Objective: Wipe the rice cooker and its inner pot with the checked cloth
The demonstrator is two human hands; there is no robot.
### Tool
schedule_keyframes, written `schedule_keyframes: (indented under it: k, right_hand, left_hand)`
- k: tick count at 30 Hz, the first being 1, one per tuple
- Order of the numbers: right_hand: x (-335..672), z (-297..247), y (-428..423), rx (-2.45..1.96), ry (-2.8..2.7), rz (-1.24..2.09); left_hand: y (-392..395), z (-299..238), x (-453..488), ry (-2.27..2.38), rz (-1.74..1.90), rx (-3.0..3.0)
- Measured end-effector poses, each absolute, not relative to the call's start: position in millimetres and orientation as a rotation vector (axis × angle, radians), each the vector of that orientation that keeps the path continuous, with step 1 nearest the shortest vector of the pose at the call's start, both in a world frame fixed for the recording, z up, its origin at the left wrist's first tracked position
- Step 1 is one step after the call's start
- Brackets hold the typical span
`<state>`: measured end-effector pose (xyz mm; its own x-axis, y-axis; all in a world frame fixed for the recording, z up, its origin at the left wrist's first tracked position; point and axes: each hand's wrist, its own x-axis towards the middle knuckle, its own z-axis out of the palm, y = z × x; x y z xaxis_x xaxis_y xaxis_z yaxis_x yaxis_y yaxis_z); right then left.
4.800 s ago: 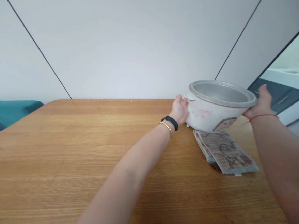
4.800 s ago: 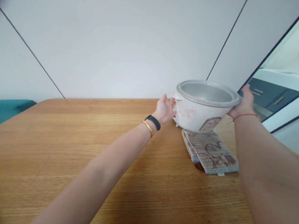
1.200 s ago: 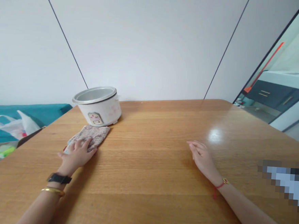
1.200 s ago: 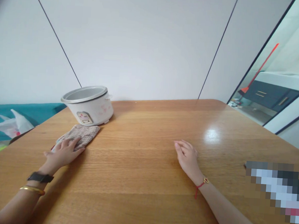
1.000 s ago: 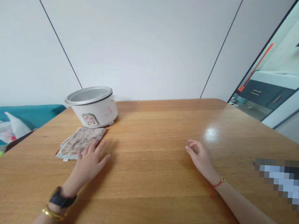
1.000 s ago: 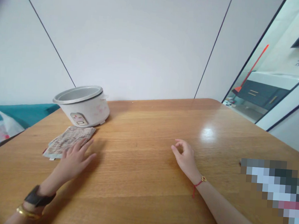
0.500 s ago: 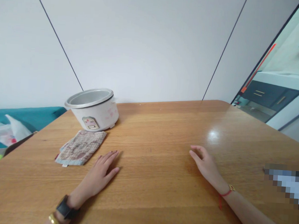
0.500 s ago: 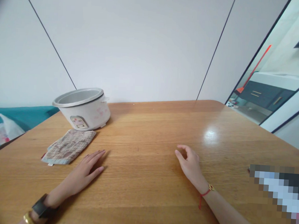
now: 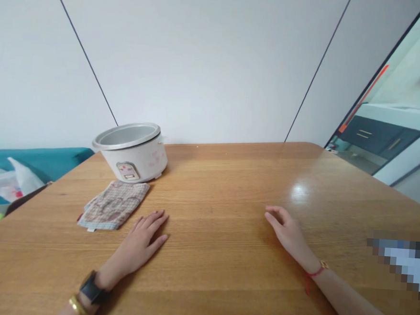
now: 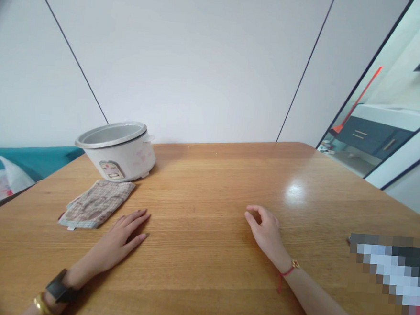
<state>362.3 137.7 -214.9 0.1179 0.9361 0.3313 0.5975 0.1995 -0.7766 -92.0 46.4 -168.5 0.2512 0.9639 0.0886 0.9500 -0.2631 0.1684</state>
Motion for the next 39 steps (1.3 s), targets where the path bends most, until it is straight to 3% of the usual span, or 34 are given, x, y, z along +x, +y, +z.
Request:
schedule_keyframes:
  k: [39]
  right_hand:
    - [352.6, -195.0, 129.8, -1.517, -1.679, 0.397]
  left_hand:
    - [47.4, -174.8, -95.6, 1.847, 0.259, 2.489]
